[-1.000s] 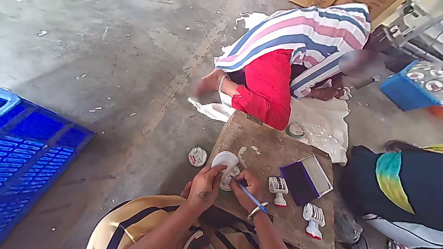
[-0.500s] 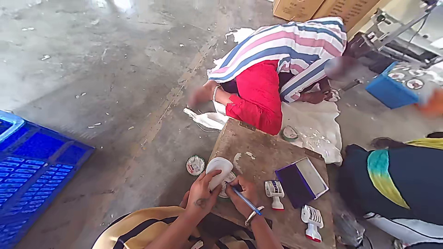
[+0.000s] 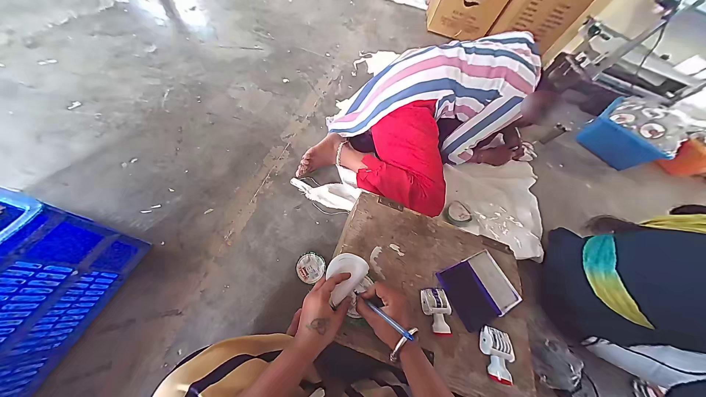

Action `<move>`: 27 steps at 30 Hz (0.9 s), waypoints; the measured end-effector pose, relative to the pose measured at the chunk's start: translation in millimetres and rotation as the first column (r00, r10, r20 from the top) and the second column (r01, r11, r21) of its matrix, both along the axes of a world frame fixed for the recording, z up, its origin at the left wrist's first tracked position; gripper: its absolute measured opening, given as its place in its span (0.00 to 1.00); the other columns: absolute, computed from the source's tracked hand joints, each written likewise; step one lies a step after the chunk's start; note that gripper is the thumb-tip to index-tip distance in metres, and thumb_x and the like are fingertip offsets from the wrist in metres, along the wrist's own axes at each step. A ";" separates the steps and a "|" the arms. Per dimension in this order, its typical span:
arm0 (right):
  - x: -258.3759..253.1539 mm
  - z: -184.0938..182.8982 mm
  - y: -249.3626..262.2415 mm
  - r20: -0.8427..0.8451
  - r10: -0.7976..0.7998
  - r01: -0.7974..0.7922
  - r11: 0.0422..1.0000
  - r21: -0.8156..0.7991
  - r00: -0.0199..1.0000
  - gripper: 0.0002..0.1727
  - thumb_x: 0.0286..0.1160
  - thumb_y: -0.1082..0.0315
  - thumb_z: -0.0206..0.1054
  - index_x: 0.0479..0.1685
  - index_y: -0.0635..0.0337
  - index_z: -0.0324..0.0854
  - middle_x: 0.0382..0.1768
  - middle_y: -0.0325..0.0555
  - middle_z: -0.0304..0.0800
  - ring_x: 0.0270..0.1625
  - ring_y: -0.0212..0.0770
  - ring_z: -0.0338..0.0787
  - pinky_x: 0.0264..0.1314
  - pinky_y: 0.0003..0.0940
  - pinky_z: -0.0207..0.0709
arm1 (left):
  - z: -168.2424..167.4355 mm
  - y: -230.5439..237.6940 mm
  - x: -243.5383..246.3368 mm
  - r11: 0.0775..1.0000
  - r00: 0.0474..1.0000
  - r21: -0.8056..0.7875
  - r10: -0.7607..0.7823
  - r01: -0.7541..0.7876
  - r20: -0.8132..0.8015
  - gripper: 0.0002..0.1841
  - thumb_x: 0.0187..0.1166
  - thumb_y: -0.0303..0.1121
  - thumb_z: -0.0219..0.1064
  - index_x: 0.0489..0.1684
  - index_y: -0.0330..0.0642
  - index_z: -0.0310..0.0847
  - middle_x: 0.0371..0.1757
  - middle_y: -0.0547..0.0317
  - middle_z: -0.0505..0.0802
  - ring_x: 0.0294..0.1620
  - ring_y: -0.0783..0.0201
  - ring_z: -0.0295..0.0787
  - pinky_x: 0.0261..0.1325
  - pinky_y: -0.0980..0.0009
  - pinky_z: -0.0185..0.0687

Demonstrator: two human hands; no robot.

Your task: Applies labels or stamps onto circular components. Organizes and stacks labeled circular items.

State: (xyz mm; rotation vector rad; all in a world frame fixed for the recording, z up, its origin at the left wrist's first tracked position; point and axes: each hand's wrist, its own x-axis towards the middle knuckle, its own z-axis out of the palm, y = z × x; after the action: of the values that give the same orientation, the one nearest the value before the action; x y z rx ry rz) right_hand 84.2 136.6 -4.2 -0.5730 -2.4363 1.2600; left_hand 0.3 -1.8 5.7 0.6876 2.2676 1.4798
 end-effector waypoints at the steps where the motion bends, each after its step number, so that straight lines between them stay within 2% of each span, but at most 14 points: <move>1: 0.6 0.4 0.6 0.005 0.000 0.000 1.000 -0.011 1.000 0.08 0.58 0.67 0.74 0.27 0.64 0.88 0.23 0.40 0.90 0.23 0.22 0.83 0.28 0.19 0.75 | -0.5 0.5 0.4 1.000 1.000 0.002 0.002 -0.002 -0.007 0.22 0.68 0.22 0.74 0.64 0.34 0.87 0.62 0.38 0.92 0.63 0.48 0.91 0.70 0.56 0.82; 4: -0.6 -1.7 0.6 -0.040 -0.019 0.017 0.998 -0.055 0.999 0.07 0.59 0.69 0.73 0.28 0.65 0.86 0.22 0.37 0.87 0.23 0.18 0.81 0.28 0.15 0.74 | -1.9 0.3 -0.2 1.000 1.000 0.010 -0.002 0.002 -0.024 0.22 0.68 0.22 0.74 0.64 0.33 0.87 0.62 0.39 0.92 0.62 0.48 0.91 0.69 0.56 0.82; 8: -0.9 -1.0 -0.1 -0.027 -0.031 0.030 0.999 -0.011 0.999 0.08 0.58 0.68 0.73 0.28 0.66 0.87 0.20 0.39 0.87 0.22 0.20 0.80 0.27 0.17 0.72 | -3.6 0.4 1.9 1.000 0.999 0.027 0.008 -0.007 -0.044 0.21 0.67 0.22 0.74 0.63 0.33 0.88 0.61 0.38 0.92 0.61 0.46 0.92 0.69 0.55 0.83; 12: -2.9 -1.3 1.4 -0.046 -0.022 0.019 0.999 -0.049 0.999 0.06 0.58 0.70 0.72 0.26 0.66 0.85 0.21 0.38 0.87 0.23 0.18 0.80 0.28 0.14 0.72 | -2.0 0.6 0.5 1.000 0.999 0.018 0.008 -0.007 -0.031 0.22 0.67 0.22 0.74 0.63 0.34 0.88 0.61 0.38 0.92 0.62 0.47 0.91 0.69 0.56 0.82; 19: -1.7 -4.7 3.3 -0.018 -0.049 0.049 0.998 -0.028 0.999 0.07 0.59 0.67 0.72 0.28 0.64 0.86 0.21 0.37 0.87 0.23 0.21 0.80 0.27 0.19 0.73 | -0.4 0.7 1.0 1.000 1.000 -0.010 -0.006 0.006 -0.019 0.22 0.68 0.21 0.74 0.64 0.34 0.87 0.63 0.39 0.92 0.63 0.48 0.91 0.70 0.57 0.82; 27: -3.2 -8.7 2.9 -0.058 -0.048 0.047 0.999 -0.022 0.997 0.07 0.57 0.69 0.72 0.27 0.65 0.86 0.20 0.37 0.86 0.22 0.20 0.79 0.27 0.17 0.72 | -0.4 0.2 0.3 1.000 1.000 -0.005 -0.005 0.005 -0.022 0.22 0.68 0.22 0.74 0.64 0.34 0.87 0.63 0.39 0.92 0.63 0.48 0.91 0.70 0.57 0.82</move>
State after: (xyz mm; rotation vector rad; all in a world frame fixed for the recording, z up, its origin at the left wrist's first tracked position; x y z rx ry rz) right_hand 81.1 139.5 -13.0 -0.5877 -2.3502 1.2660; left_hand 0.6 -1.6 5.3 0.7105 2.2830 1.4715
